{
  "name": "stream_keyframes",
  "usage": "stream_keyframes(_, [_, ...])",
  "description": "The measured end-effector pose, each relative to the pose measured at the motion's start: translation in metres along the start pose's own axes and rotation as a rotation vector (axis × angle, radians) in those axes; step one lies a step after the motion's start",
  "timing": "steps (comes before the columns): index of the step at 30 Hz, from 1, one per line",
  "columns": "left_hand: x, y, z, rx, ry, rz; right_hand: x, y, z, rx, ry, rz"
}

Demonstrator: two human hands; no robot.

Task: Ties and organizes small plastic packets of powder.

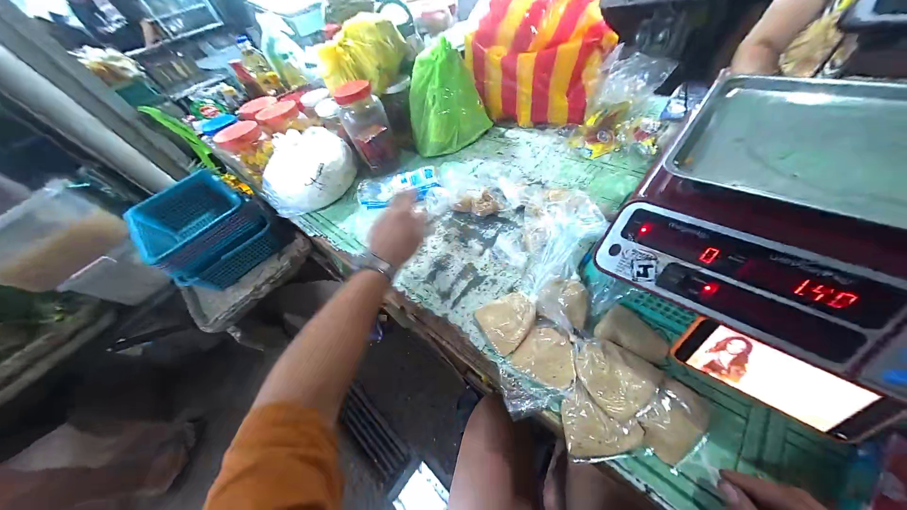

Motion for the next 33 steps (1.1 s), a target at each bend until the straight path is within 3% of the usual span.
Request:
stream_keyframes(2, [0.02,0.006,0.076,0.076,-0.162,0.103,-0.001,0.0,-0.001,0.001,0.011,0.004])
stream_keyframes(5, [0.009,0.007,0.123,0.113,-0.304,0.243,-0.001,-0.003,0.001,-0.034,0.016,-0.019])
stream_keyframes(9, [-0.005,-0.06,0.083,0.13,-0.261,0.164,-0.004,-0.004,0.006,-0.075,-0.004,-0.035])
stream_keyframes(13, [-0.018,-0.158,0.021,0.329,-0.056,-0.019,-0.007,-0.004,0.008,-0.084,-0.014,-0.03])
stream_keyframes(15, [-0.037,-0.2,0.003,0.38,0.0,-0.03,-0.008,-0.004,0.008,-0.079,-0.023,-0.023])
stream_keyframes(19, [-0.087,-0.269,-0.013,0.303,0.044,0.144,-0.01,-0.003,0.013,-0.099,-0.049,-0.037])
stream_keyframes(22, [-0.131,-0.315,-0.013,0.073,0.021,0.038,-0.011,-0.004,0.016,-0.148,-0.115,-0.099])
stream_keyframes(24, [-0.152,-0.305,-0.017,-0.149,-0.014,-0.072,-0.014,-0.005,0.016,-0.162,-0.095,-0.097])
stream_keyframes(27, [-0.179,-0.243,-0.071,-0.239,0.059,0.043,-0.016,-0.005,0.006,-0.153,-0.035,-0.069])
stream_keyframes(30, [-0.191,-0.223,-0.101,-0.397,0.082,0.068,-0.016,-0.007,0.002,-0.115,-0.042,-0.082])
stream_keyframes(33, [-0.188,-0.198,-0.135,-0.262,0.108,0.184,-0.022,-0.011,0.003,-0.073,-0.045,-0.132])
Point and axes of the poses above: each hand's wrist, its own x-axis towards the middle knuckle, its own y-axis out of the palm, z = x × y, the point moved 9 cm from there along x, towards the middle knuckle, and after that the axes turned 4 degrees about x, right-handed, at the moved point
